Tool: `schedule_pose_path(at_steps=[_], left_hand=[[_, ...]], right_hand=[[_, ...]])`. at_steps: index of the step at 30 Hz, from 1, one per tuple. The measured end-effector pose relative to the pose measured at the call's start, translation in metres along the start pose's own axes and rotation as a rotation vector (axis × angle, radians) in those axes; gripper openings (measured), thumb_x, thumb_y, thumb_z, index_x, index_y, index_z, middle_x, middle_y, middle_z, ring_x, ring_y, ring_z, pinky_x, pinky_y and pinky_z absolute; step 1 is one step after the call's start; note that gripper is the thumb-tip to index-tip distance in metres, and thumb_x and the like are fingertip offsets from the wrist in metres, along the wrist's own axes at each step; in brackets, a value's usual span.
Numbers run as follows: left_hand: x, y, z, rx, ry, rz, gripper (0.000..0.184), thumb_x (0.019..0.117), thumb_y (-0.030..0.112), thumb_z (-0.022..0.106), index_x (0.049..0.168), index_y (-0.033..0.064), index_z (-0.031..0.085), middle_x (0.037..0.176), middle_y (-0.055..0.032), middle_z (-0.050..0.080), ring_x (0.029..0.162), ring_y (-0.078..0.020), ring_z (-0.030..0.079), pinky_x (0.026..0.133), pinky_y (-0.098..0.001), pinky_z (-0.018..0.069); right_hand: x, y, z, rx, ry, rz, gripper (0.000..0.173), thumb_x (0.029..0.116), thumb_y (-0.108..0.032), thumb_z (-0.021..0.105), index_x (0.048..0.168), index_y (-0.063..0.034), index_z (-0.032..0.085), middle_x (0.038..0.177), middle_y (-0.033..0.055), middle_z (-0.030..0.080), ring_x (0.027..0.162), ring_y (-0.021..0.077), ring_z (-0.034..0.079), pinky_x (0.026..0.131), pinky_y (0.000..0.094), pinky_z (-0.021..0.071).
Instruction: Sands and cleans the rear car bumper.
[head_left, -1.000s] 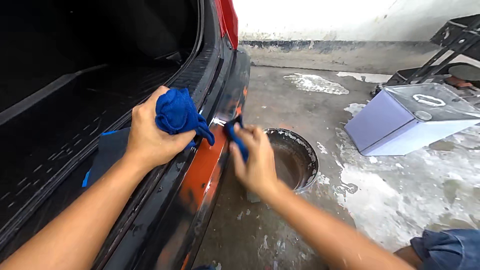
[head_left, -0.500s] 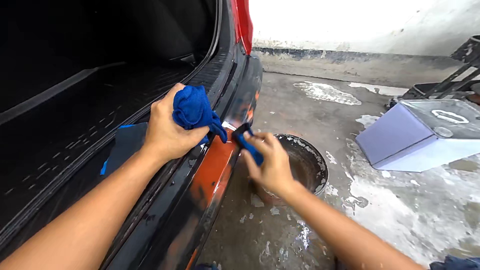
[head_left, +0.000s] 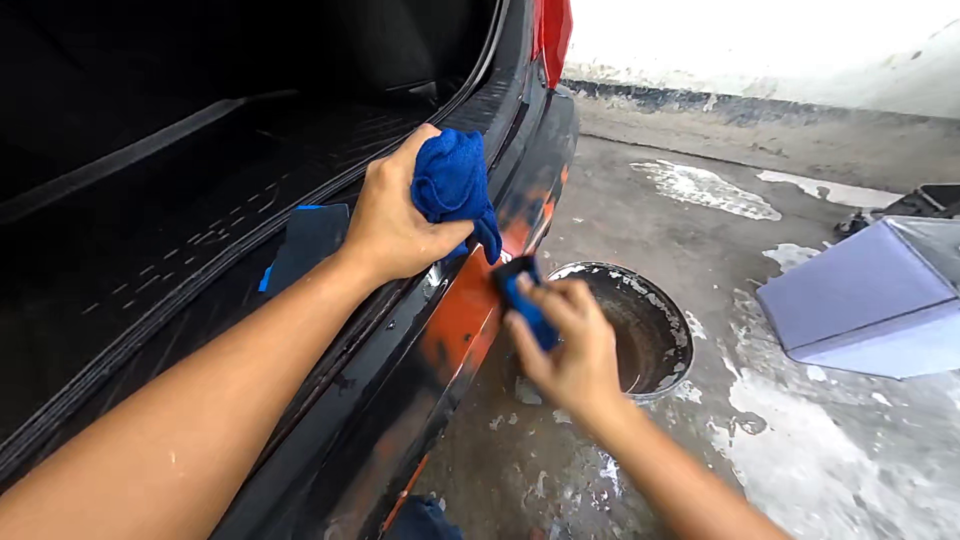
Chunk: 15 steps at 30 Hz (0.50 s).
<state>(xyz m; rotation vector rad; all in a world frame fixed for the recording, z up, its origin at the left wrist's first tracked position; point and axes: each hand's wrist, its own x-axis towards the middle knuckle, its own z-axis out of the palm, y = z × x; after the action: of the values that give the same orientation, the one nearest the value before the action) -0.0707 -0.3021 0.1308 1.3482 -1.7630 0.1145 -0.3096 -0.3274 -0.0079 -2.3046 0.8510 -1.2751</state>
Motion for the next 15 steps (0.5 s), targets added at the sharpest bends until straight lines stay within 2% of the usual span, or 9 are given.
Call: schedule_pose_path(at_steps=[1, 3, 5, 7, 8, 11, 13, 15], left_hand=[[0.0, 0.0, 0.0, 0.003, -0.002, 0.001, 0.056, 0.0701, 0.019, 0.082, 0.12, 0.0048, 0.061, 0.103, -0.0009, 0.07, 0.098, -0.0031, 0.067, 0.087, -0.0231, 0.0577], [0.0, 0.001, 0.0, 0.009, -0.005, -0.007, 0.056, 0.0701, 0.019, 0.082, 0.12, 0.006, 0.061, 0.103, 0.0, 0.07, 0.098, -0.0026, 0.067, 0.086, -0.023, 0.0577], [0.002, 0.0, 0.0, 0.013, -0.003, -0.006, 0.054, 0.0699, 0.02, 0.082, 0.118, 0.0069, 0.062, 0.101, 0.0011, 0.07, 0.096, -0.0021, 0.067, 0.085, -0.0229, 0.0576], [0.001, 0.0, 0.002, 0.011, 0.002, -0.007, 0.055, 0.0699, 0.021, 0.082, 0.118, 0.0059, 0.061, 0.101, 0.0003, 0.07, 0.096, -0.0022, 0.067, 0.085, -0.0226, 0.0574], [0.001, 0.001, 0.002, 0.01, 0.005, -0.003, 0.055, 0.0699, 0.02, 0.082, 0.119, 0.0053, 0.061, 0.102, -0.0002, 0.07, 0.097, -0.0023, 0.067, 0.085, -0.0224, 0.0572], [0.001, 0.0, 0.001, 0.007, 0.004, 0.012, 0.056, 0.0707, 0.019, 0.082, 0.12, 0.0043, 0.06, 0.103, -0.0011, 0.069, 0.099, -0.0033, 0.067, 0.087, -0.0229, 0.0572], [0.002, -0.001, 0.002, 0.006, 0.005, 0.024, 0.055, 0.0707, 0.019, 0.082, 0.119, 0.0039, 0.06, 0.103, -0.0017, 0.069, 0.098, -0.0043, 0.067, 0.087, -0.0237, 0.0572], [0.0, 0.0, 0.002, 0.007, 0.006, 0.02, 0.054, 0.0707, 0.019, 0.082, 0.118, 0.0041, 0.06, 0.103, -0.0017, 0.069, 0.098, -0.0046, 0.067, 0.087, -0.0241, 0.0573]], right_hand=[[0.015, 0.01, 0.001, -0.016, 0.017, 0.083, 0.042, 0.0943, -0.037, 0.066, 0.131, -0.0154, 0.07, 0.118, 0.0114, 0.065, 0.096, 0.0236, 0.066, 0.072, 0.0452, 0.0584], [0.016, -0.002, 0.0, -0.025, 0.019, 0.17, 0.045, 0.0959, -0.037, 0.065, 0.135, -0.0144, 0.067, 0.121, 0.012, 0.063, 0.1, 0.0248, 0.064, 0.076, 0.0469, 0.057], [-0.02, -0.041, 0.0, 0.026, -0.012, 0.09, 0.043, 0.0947, -0.036, 0.065, 0.133, -0.0166, 0.068, 0.126, 0.014, 0.063, 0.107, 0.0252, 0.065, 0.079, 0.0447, 0.0596], [-0.063, -0.076, -0.001, 0.118, -0.057, -0.023, 0.04, 0.0914, -0.036, 0.069, 0.128, -0.0203, 0.071, 0.124, 0.0178, 0.066, 0.106, 0.0241, 0.067, 0.081, 0.0378, 0.0604], [-0.071, -0.078, -0.001, 0.133, -0.072, -0.075, 0.04, 0.0909, -0.037, 0.07, 0.128, -0.0229, 0.071, 0.123, 0.0176, 0.067, 0.105, 0.0229, 0.067, 0.082, 0.0358, 0.0594], [-0.041, -0.041, 0.001, 0.069, -0.022, -0.117, 0.038, 0.0924, -0.038, 0.068, 0.129, -0.0258, 0.07, 0.12, 0.011, 0.068, 0.1, 0.0219, 0.068, 0.075, 0.0406, 0.06], [-0.007, -0.017, 0.001, -0.003, 0.015, -0.007, 0.041, 0.0915, -0.037, 0.068, 0.129, -0.0189, 0.072, 0.118, 0.0103, 0.065, 0.1, 0.0235, 0.066, 0.074, 0.044, 0.0584], [-0.001, -0.025, -0.001, -0.025, 0.006, 0.102, 0.044, 0.0934, -0.036, 0.066, 0.133, -0.0172, 0.069, 0.123, 0.0094, 0.062, 0.105, 0.0234, 0.063, 0.079, 0.0447, 0.0567]])
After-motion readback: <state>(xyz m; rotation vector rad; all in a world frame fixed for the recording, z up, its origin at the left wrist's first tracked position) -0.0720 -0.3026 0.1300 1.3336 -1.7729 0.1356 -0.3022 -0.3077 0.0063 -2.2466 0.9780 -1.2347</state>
